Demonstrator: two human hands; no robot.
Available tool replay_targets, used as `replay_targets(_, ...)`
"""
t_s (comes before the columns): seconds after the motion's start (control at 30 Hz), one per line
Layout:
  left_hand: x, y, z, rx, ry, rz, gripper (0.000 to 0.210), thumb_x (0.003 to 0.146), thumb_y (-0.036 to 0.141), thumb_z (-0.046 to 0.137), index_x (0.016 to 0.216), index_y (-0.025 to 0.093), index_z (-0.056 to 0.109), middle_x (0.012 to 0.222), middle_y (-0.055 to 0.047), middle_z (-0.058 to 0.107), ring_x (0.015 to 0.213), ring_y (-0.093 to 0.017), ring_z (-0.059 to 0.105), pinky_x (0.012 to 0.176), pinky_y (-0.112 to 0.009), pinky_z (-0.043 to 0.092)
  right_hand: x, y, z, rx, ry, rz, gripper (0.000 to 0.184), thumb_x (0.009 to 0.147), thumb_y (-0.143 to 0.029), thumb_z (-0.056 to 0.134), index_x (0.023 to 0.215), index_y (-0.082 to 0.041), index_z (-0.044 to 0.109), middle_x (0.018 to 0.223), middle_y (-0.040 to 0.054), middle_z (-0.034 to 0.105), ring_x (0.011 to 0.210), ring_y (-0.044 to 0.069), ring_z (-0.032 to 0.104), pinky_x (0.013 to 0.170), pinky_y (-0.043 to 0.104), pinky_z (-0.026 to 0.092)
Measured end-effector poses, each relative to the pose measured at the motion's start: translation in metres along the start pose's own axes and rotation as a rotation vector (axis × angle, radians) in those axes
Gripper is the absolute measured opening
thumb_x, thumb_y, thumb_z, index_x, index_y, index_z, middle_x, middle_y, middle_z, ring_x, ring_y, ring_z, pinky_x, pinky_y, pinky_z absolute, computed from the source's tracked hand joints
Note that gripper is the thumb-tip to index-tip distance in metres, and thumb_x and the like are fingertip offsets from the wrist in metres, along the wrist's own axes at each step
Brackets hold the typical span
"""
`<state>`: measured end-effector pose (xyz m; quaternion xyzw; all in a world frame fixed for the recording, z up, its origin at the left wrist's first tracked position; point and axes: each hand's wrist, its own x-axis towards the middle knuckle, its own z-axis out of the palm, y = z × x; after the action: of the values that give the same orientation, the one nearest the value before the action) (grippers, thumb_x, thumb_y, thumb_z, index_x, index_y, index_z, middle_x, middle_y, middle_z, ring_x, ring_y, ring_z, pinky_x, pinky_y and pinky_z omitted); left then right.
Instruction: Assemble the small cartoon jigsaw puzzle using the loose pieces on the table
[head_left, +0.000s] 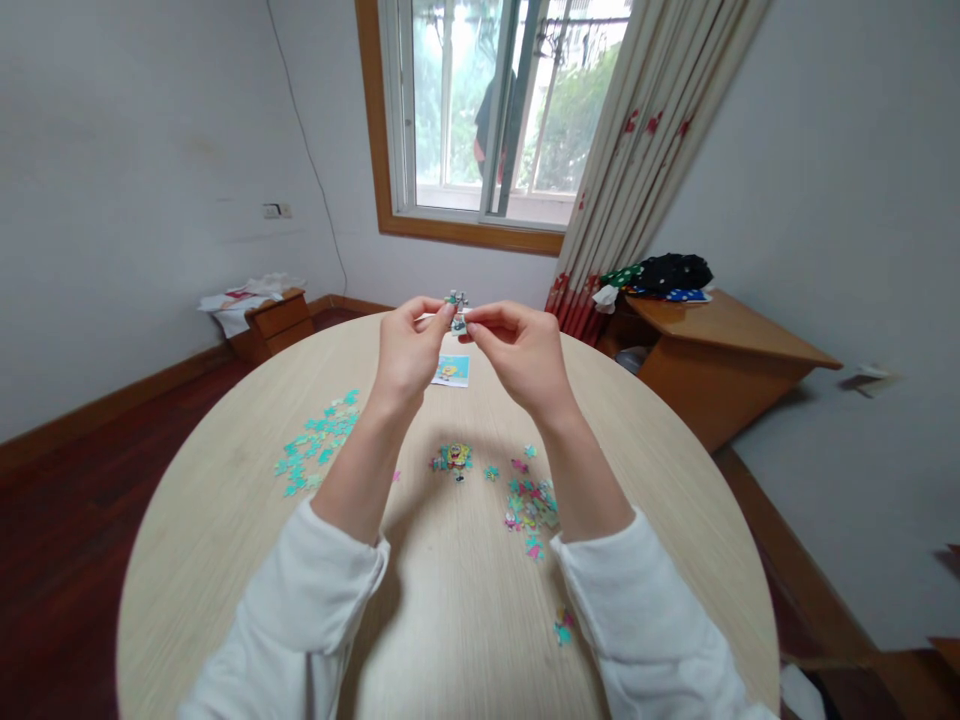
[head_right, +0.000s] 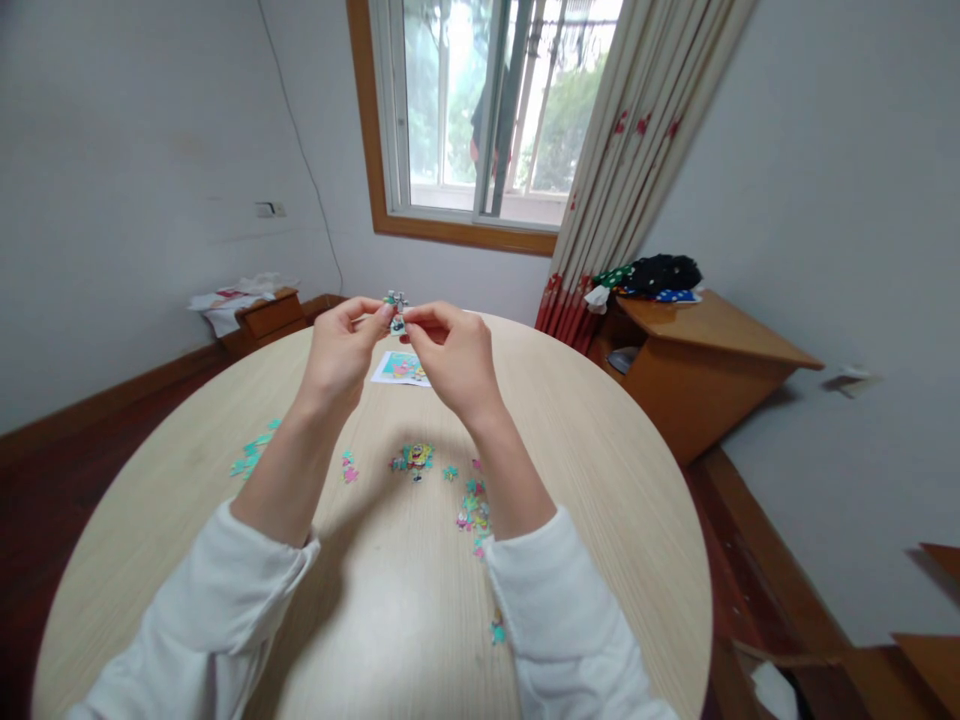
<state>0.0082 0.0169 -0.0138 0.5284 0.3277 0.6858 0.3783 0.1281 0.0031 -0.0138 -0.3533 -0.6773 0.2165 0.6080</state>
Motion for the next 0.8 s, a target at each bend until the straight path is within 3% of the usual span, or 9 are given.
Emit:
replay_targets(0.27, -0.001, 0.002, 0.001, 0.034, -0.014, 0.015, 0.029, 0.067, 0.04, 0.078, 0.065, 0.016, 0.061, 0.059, -0.001, 0.066, 0.056, -0.012, 0.059, 0.054, -0.021, 0.044, 0.002, 0.001, 0.0, 0.085, -0.002, 0.04, 0.026, 0.069, -0.041, 0.076, 0.073, -0.017, 0.068, 0.075, 0.0041, 0.071, 0.069, 0.016, 0.067, 0.069, 0.034, 0.058)
replay_targets(0.37, -0.001, 0.002, 0.0, 0.035, -0.014, 0.047, 0.028, 0.068, 0.04, 0.077, 0.064, 0.017, 0.061, 0.06, -0.001, 0.067, 0.059, -0.013, 0.062, 0.059, -0.023, 0.047, 0.001, 0.002, -0.004, 0.062, -0.021, 0.019, 0.024, 0.071, -0.039, 0.075, 0.074, -0.017, 0.067, 0.076, 0.0035, 0.07, 0.068, 0.014, 0.065, 0.067, 0.031, 0.056)
replay_targets(0.43, -0.001, 0.002, -0.003, 0.041, -0.013, 0.068, 0.026, 0.07, 0.039, 0.075, 0.065, 0.017, 0.061, 0.062, -0.002, 0.069, 0.065, -0.015, 0.065, 0.064, -0.025, 0.049, 0.0, 0.0, -0.009, 0.006, -0.062, 0.019, 0.019, 0.075, -0.032, 0.071, 0.084, -0.016, 0.069, 0.076, 0.0023, 0.069, 0.066, 0.012, 0.062, 0.064, 0.028, 0.054)
replay_targets(0.53, 0.001, 0.002, -0.007, 0.083, 0.009, 0.079, 0.022, 0.075, 0.037, 0.07, 0.068, 0.018, 0.061, 0.067, -0.003, 0.071, 0.073, -0.016, 0.068, 0.072, -0.027, 0.05, -0.004, -0.003, -0.018, -0.126, -0.242, 0.063, 0.026, 0.079, -0.018, 0.062, 0.104, -0.015, 0.069, 0.077, 0.0019, 0.069, 0.064, 0.01, 0.058, 0.063, 0.025, 0.05)
replay_targets(0.7, 0.004, 0.005, -0.012, 0.161, 0.067, 0.063, 0.019, 0.077, 0.036, 0.065, 0.069, 0.019, 0.06, 0.07, -0.003, 0.072, 0.077, -0.017, 0.069, 0.074, -0.029, 0.051, -0.012, -0.005, -0.019, -0.375, -0.658, 0.234, 0.024, 0.079, -0.005, 0.053, 0.089, -0.012, 0.074, 0.074, 0.0041, 0.07, 0.063, 0.009, 0.059, 0.06, 0.021, 0.045)
replay_targets(0.8, 0.004, 0.007, -0.013, 0.173, 0.087, 0.068, 0.018, 0.078, 0.036, 0.064, 0.069, 0.02, 0.06, 0.069, -0.003, 0.071, 0.077, -0.017, 0.068, 0.074, -0.028, 0.051, -0.015, 0.003, -0.012, -0.502, -0.888, 0.406, 0.025, 0.077, -0.002, 0.054, 0.092, -0.008, 0.073, 0.071, 0.0058, 0.07, 0.061, 0.01, 0.061, 0.056, 0.019, 0.044)
